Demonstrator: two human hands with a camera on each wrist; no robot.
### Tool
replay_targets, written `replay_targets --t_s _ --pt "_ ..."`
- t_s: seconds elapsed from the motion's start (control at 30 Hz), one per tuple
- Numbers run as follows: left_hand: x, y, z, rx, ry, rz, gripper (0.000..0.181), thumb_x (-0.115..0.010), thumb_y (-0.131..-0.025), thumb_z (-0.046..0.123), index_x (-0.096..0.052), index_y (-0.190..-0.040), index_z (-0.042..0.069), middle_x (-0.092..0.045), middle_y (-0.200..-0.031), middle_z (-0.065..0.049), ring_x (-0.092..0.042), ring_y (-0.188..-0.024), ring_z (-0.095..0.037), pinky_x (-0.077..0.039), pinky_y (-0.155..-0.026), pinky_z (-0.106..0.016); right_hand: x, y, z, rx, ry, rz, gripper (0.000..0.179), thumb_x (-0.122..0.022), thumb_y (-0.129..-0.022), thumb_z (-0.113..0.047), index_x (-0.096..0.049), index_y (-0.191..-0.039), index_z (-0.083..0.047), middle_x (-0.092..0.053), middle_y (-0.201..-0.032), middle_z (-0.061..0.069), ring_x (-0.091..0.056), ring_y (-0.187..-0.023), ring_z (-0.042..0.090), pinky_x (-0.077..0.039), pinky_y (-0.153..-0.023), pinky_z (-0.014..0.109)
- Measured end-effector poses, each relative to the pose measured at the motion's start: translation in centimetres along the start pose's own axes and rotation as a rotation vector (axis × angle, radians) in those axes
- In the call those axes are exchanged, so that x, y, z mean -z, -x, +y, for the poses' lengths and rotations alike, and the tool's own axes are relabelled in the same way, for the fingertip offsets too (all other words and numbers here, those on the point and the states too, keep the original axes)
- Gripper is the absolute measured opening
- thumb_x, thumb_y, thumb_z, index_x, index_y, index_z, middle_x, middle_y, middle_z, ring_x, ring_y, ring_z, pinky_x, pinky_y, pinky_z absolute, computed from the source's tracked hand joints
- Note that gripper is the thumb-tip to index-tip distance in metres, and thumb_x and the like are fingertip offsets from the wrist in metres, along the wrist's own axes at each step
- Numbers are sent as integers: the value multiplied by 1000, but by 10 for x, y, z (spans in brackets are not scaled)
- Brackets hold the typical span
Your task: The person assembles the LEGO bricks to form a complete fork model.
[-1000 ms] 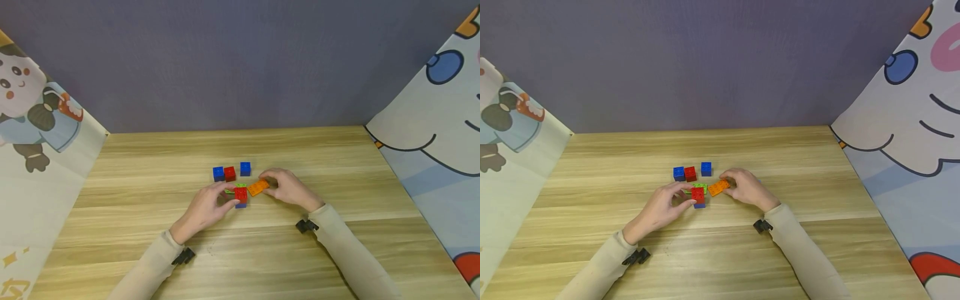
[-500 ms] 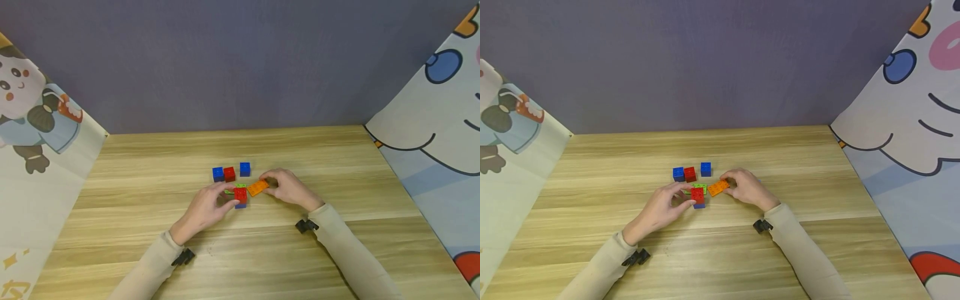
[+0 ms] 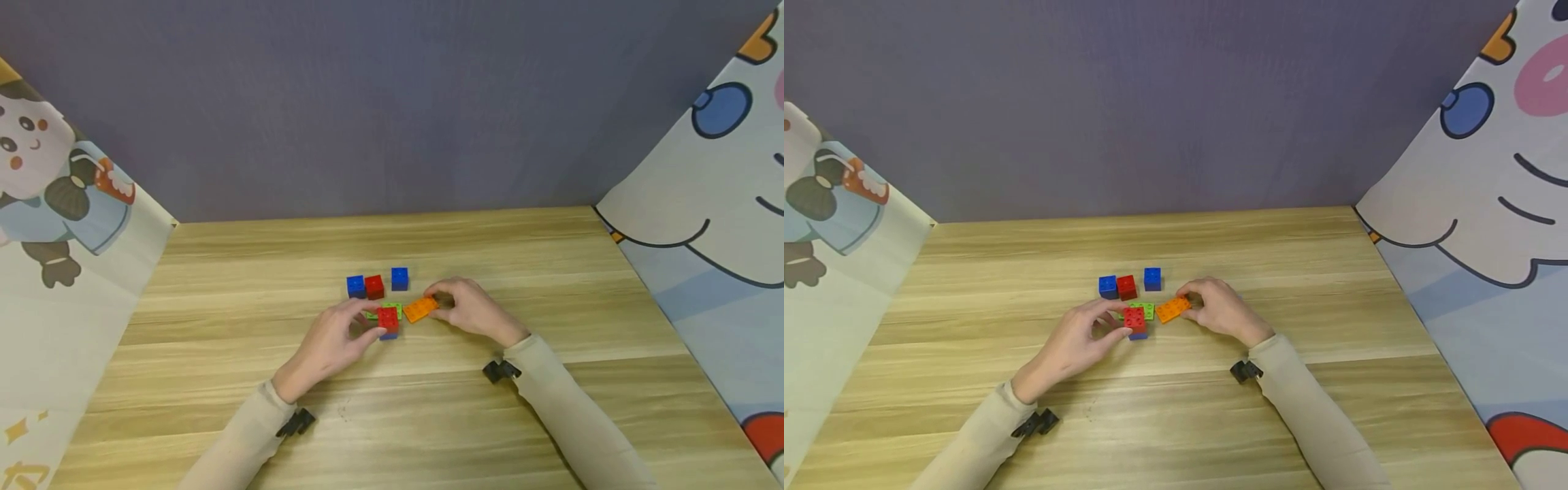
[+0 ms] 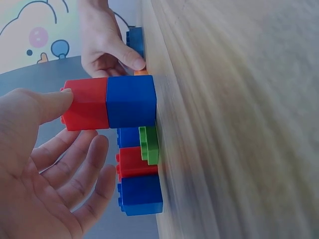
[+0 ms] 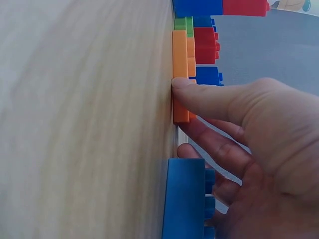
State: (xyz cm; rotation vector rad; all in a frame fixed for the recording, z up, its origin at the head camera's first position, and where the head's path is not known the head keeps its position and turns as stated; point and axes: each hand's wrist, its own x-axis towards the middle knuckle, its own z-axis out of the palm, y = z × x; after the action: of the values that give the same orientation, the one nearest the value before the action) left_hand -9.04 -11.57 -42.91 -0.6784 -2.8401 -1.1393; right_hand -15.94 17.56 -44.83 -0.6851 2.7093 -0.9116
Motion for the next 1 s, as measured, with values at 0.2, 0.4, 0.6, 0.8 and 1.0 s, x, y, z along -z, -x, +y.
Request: replay_targets --t_s 0.2,0.4,0.6,0.8,1.0 --pt "3 3 -1 6 6 6 38 -79 -98 30 -73 -131 13 -78 -119 -6 -72 -92 -16 -60 -81 -37 1 1 0 2 0 3 33 -84 -93 -15 -77 -126 -12 -77 -127 7 -69 -120 29 -55 -107 52" --pt "7 7 -7 5 -8 36 39 -80 -97 29 -73 -131 13 -78 -120 -2 -72 -93 -14 -61 -84 -38 0 1 0 1 -1 2 33 -84 -93 -16 -77 -125 -13 -76 -127 6 -69 -122 30 -55 -109 52" --pt "14 12 -14 7 -19 52 39 -81 -97 28 -73 -132 14 -78 -119 -2 -71 -93 -13 -61 -85 -38 -1 1 0 0 4 7 34 -85 -92 -17 -77 -125 -13 -77 -127 6 -69 -121 29 -54 -109 51" --pt "21 17 -22 36 -14 62 39 -81 -96 26 -73 -133 16 -77 -123 -1 -72 -95 -11 -61 -85 -39 -1 0 1 3 6 8 35 -85 -93 -17 -77 -126 -13 -77 -128 6 -69 -123 30 -54 -110 52" --pt "29 22 -29 65 -15 80 39 -82 -96 24 -72 -132 14 -77 -124 -2 -73 -94 -12 -62 -85 -41 -1 0 2 7 7 11 35 -85 -92 -16 -77 -126 -13 -77 -128 6 -69 -123 30 -54 -110 52"
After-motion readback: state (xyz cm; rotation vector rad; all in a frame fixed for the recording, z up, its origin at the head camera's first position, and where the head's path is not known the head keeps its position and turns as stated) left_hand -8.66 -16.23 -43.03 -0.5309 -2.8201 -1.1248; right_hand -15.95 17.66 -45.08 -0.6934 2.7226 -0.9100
